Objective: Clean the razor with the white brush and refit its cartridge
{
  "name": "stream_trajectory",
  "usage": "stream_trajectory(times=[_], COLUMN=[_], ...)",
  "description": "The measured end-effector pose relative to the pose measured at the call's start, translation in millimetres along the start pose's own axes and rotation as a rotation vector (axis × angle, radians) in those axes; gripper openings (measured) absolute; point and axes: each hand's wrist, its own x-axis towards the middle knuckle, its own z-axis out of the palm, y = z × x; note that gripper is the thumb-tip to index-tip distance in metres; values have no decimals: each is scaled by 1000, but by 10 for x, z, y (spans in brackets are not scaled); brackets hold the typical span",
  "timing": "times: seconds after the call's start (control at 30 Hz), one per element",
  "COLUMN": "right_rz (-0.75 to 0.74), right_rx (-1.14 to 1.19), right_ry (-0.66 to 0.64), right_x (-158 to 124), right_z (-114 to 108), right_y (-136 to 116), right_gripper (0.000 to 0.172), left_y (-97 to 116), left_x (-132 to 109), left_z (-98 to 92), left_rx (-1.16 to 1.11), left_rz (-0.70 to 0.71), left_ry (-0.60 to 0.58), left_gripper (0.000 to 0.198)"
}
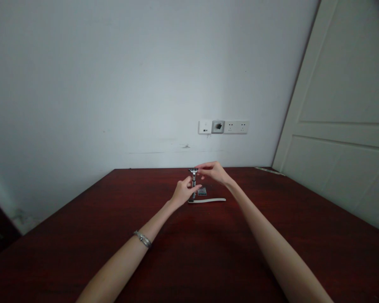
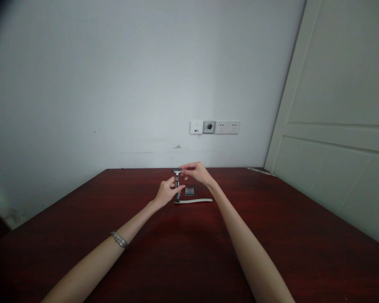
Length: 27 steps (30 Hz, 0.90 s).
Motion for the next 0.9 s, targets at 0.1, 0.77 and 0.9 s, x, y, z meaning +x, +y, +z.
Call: stream_trajectory(times=[0.1, 0.77, 0.9], right_rz=[-18, -61, -76], right_rx=[11, -17, -11], right_ry=[-2, 3, 16], right_x=[-4, 18, 25], right_z=[7, -7, -6], right_y=[-14, 20, 33], right_gripper=[35, 33, 32], left_y=[-5, -30, -13], left_x=[3, -3, -7], left_z=[-2, 14, 16], left_rx=[25, 31, 7], left_rz=[13, 64, 65], left_ry=[4, 15, 20], left_gripper=[26, 27, 27])
